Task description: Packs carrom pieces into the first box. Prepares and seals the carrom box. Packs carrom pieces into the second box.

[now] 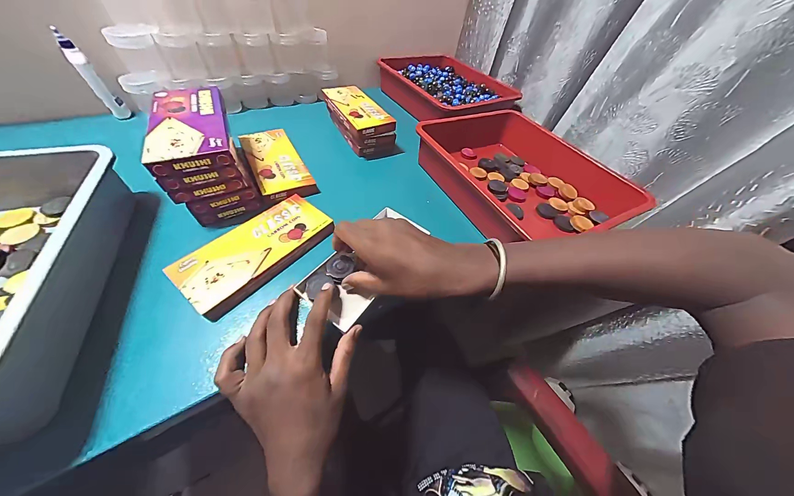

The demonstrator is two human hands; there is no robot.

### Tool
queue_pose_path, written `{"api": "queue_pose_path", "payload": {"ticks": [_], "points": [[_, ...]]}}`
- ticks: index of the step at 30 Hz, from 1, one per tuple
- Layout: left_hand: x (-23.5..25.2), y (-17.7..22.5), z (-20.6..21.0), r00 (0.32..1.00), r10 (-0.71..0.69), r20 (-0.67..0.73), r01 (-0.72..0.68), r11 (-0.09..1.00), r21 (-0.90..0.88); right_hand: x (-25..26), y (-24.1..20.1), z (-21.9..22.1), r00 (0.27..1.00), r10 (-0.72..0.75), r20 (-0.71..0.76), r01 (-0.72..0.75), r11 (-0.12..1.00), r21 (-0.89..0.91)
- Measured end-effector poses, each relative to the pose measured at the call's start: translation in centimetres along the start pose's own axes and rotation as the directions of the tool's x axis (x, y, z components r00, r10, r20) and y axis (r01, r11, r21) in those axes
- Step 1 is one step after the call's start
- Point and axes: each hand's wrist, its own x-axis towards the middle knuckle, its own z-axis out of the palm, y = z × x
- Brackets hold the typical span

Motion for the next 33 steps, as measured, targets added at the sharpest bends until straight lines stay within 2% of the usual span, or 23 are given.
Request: {"api": "queue_pose_path", "payload": {"ticks": [2, 3, 5, 7, 9, 11, 13, 15, 19, 22, 27, 31, 33], "points": [[0.0, 0.0, 0.1, 1.000, 0.001, -0.006, -0.001, 1.000, 0.003, -1.1, 1.1, -2.1, 0.998, 0.021, -0.062, -0.025, 0.997, -0.068], [0.0, -0.1, 0.1, 1.000, -0.002, 0.003, 0.002, 1.000, 0.006, -2.0, 2.1, -3.8, 0.992, 0.078, -0.097, -0.089, 0.990, -0.111], [-0.1, -0.1, 0.2, 1.000, -0.006, 0.017, 0.006, 1.000, 0.010, -4.4, 5.1, -7.8, 0.952, 0.252, -0.176, -0.288, 0.932, -0.221], [-0.1, -0.2, 0.1, 1.000, -0.006, 0.028, 0.006, 1.000, 0.015, -7.7, 9.0, -11.1, 0.878, 0.426, -0.217, -0.476, 0.821, -0.316], [0.0, -0.2, -0.1, 0.998, -0.012, 0.060, 0.011, 1.000, 0.020, -11.4, 13.2, -12.8, 0.800, 0.586, -0.127, -0.588, 0.725, -0.359], [0.1, -0.3, -0.3, 0.995, -0.013, 0.097, 0.011, 1.000, 0.018, -14.4, 16.4, -12.9, 0.731, 0.682, 0.019, -0.629, 0.684, -0.368], [0.1, -0.4, -0.4, 0.994, -0.004, 0.109, 0.002, 1.000, 0.017, -16.1, 18.0, -12.4, 0.708, 0.702, 0.077, -0.630, 0.678, -0.378], [0.2, -0.4, -0.4, 0.994, 0.002, 0.107, -0.003, 1.000, 0.018, -16.7, 18.6, -12.2, 0.713, 0.698, 0.059, -0.625, 0.672, -0.398], [0.2, -0.2, -0.5, 0.994, -0.015, 0.108, 0.014, 1.000, 0.009, -16.9, 22.4, -11.6, 0.842, 0.512, 0.169, -0.441, 0.835, -0.330], [0.2, -0.3, -0.3, 0.995, -0.025, 0.098, 0.024, 1.000, 0.011, -15.9, 23.2, -11.0, 0.856, 0.484, 0.181, -0.418, 0.855, -0.307], [0.1, -0.1, -0.1, 0.995, -0.065, 0.075, 0.067, 0.998, -0.021, -16.0, 23.1, -11.9, 0.833, 0.509, 0.217, -0.450, 0.851, -0.269], [0.0, -0.2, 0.0, 0.997, -0.056, 0.057, 0.058, 0.998, -0.025, -16.0, 22.5, -13.3, 0.756, 0.652, 0.063, -0.590, 0.719, -0.367], [0.1, -0.2, -0.1, 0.996, -0.061, 0.068, 0.063, 0.998, -0.025, -16.2, 23.5, -13.3, 0.716, 0.692, 0.089, -0.605, 0.679, -0.415]]}}
